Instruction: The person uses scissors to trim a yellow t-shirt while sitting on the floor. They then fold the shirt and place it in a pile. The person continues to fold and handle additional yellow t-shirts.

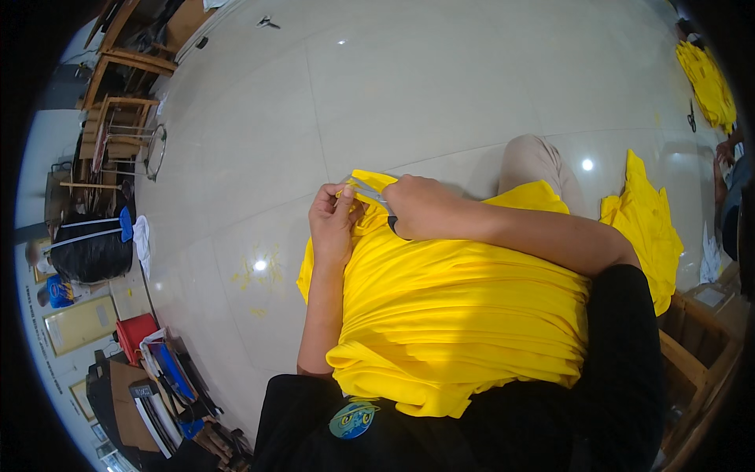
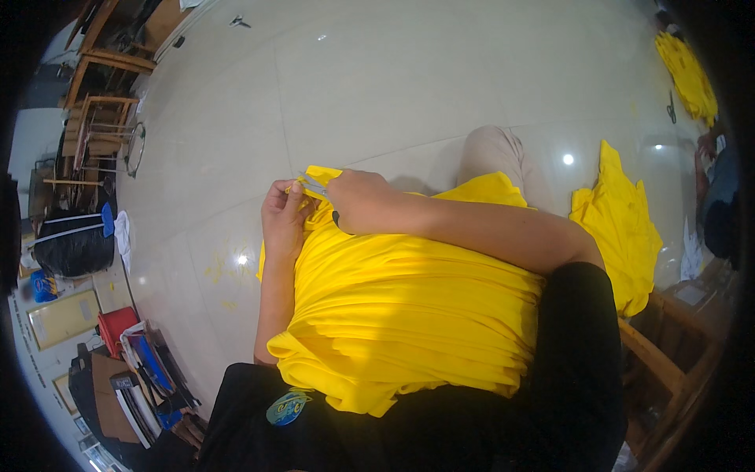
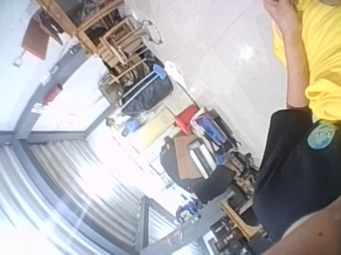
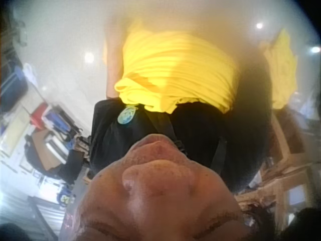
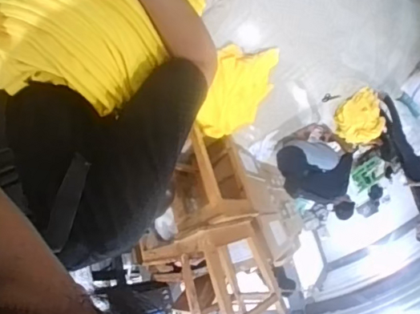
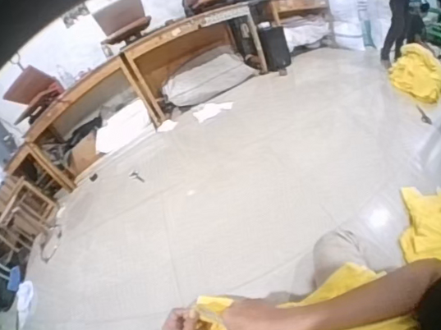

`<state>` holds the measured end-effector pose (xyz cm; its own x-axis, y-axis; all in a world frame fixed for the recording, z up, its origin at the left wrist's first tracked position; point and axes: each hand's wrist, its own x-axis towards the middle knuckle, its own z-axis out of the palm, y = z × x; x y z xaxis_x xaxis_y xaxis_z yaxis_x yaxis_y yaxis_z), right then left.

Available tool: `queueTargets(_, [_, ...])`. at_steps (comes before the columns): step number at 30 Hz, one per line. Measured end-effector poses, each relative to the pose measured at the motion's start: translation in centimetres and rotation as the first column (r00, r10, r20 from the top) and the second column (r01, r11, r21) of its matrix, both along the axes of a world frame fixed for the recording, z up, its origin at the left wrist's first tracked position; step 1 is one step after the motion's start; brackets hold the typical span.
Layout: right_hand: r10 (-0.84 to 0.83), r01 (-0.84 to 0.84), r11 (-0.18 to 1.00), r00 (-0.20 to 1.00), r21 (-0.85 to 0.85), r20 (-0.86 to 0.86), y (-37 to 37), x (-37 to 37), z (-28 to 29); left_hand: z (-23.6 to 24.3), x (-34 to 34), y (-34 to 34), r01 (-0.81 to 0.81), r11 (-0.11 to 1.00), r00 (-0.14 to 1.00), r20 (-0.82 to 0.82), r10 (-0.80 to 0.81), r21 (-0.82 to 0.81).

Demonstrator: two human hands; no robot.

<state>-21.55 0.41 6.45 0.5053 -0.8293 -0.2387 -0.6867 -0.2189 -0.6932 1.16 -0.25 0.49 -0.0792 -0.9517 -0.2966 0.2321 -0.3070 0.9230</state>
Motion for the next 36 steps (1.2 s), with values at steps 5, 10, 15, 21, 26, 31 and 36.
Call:
queueTargets(5, [-0.009,0.008,0.995,1.0,-0.095,-0.01,0.0,0.4,-0.7,-0.1,-0.3,-0.1,-0.009,1.0,1.0,-0.003,0.009,-0.009])
queueTargets(10, [0.006,-0.019,0.984,0.997,-0.177,-0.075,-0.3,1.0,-1.0,-0.5,0.2,-0.1,0.008,1.0,1.0,0.0,-0.008,-0.012])
queueTargets(15, [0.012,-0.026,0.985,0.996,-0.168,-0.087,-0.5,1.3,-1.7,-0.2,-0.2,0.0,-0.008,1.0,0.999,0.04,0.008,-0.001])
queueTargets(21, [-0.027,0.02,0.993,0.998,-0.12,-0.057,-0.6,1.6,-2.5,-0.4,0.1,-0.1,0.0,1.0,0.999,0.047,0.001,-0.002])
queueTargets(26, [-0.244,0.221,0.969,0.931,0.114,0.271,-2.2,0.2,-3.0,0.6,-0.6,-0.2,-0.051,0.998,0.998,0.041,0.049,0.027])
queueTargets(31, [-0.248,0.21,0.969,0.857,0.132,0.451,-3.5,1.0,-5.6,0.2,-0.4,-0.2,-0.012,1.0,0.997,0.078,0.009,0.028])
queueTargets(36, [-0.354,0.326,0.934,0.781,0.148,0.514,-3.8,1.2,-7.6,0.4,-0.8,-0.4,0.009,1.0,0.996,0.086,-0.009,0.0])
